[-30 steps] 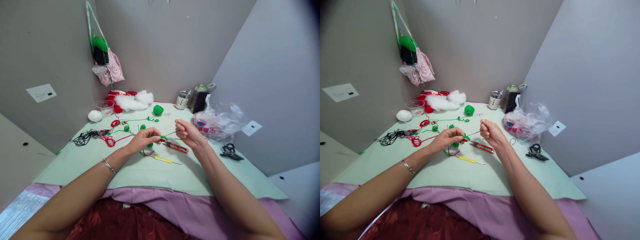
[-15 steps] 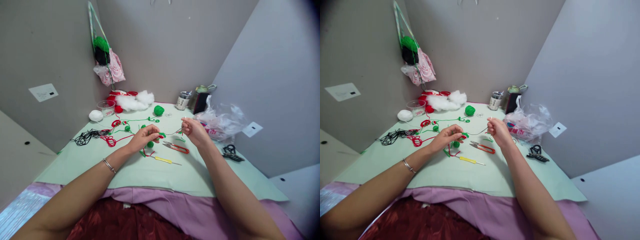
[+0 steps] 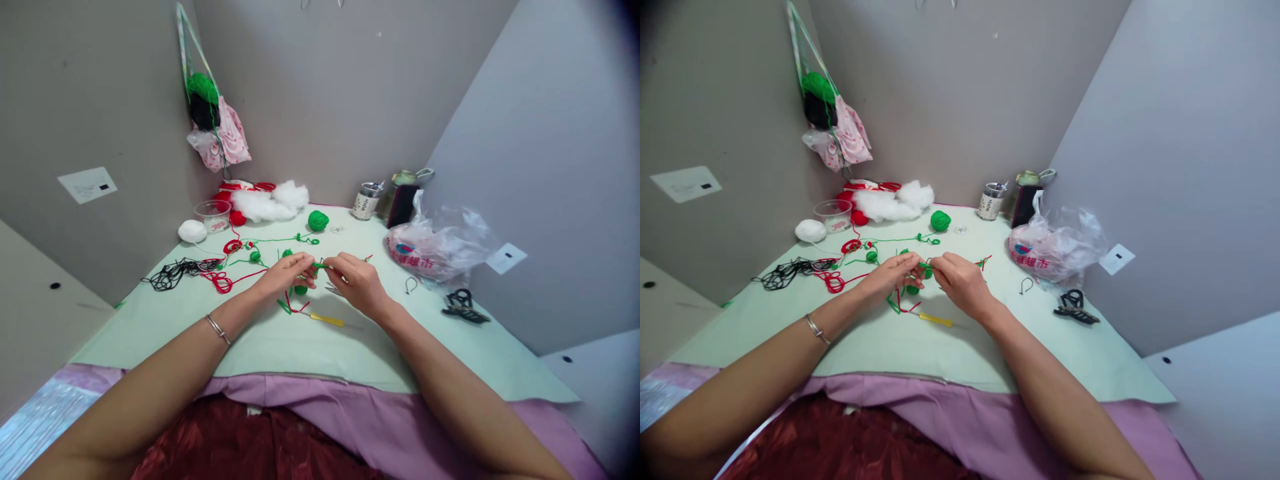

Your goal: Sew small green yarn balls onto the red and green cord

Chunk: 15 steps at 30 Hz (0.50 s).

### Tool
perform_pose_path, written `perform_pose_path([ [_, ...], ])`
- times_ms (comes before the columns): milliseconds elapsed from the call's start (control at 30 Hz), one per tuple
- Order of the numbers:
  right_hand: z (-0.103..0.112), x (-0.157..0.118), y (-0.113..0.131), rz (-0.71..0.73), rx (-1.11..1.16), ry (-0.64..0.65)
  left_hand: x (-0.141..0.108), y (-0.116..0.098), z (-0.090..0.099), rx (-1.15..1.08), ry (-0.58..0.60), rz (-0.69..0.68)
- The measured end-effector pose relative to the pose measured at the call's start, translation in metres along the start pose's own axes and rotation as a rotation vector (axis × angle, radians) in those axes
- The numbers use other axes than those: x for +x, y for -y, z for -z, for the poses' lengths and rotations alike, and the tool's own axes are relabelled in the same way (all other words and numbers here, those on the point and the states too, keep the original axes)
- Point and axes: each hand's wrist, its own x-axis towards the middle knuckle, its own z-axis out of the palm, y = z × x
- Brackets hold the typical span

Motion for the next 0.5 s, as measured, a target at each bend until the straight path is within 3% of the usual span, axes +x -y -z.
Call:
perform_pose_path([
  [133,0.0,0.0,0.001,-0.004,-0.026,-0.019,-0.001,-0.005,0.001,-0.071,0.01,0.054],
  [300,0.008,0.006,-0.001,-0.27,0.34,-0.09,0.003,0.002,0.007,0.02,-0.099,-0.016],
  [500,0.029,0.013,0.0,-0.373,0.636,-0.565,0.007,0.01,0.013,0.3,-0.247,-0.143],
])
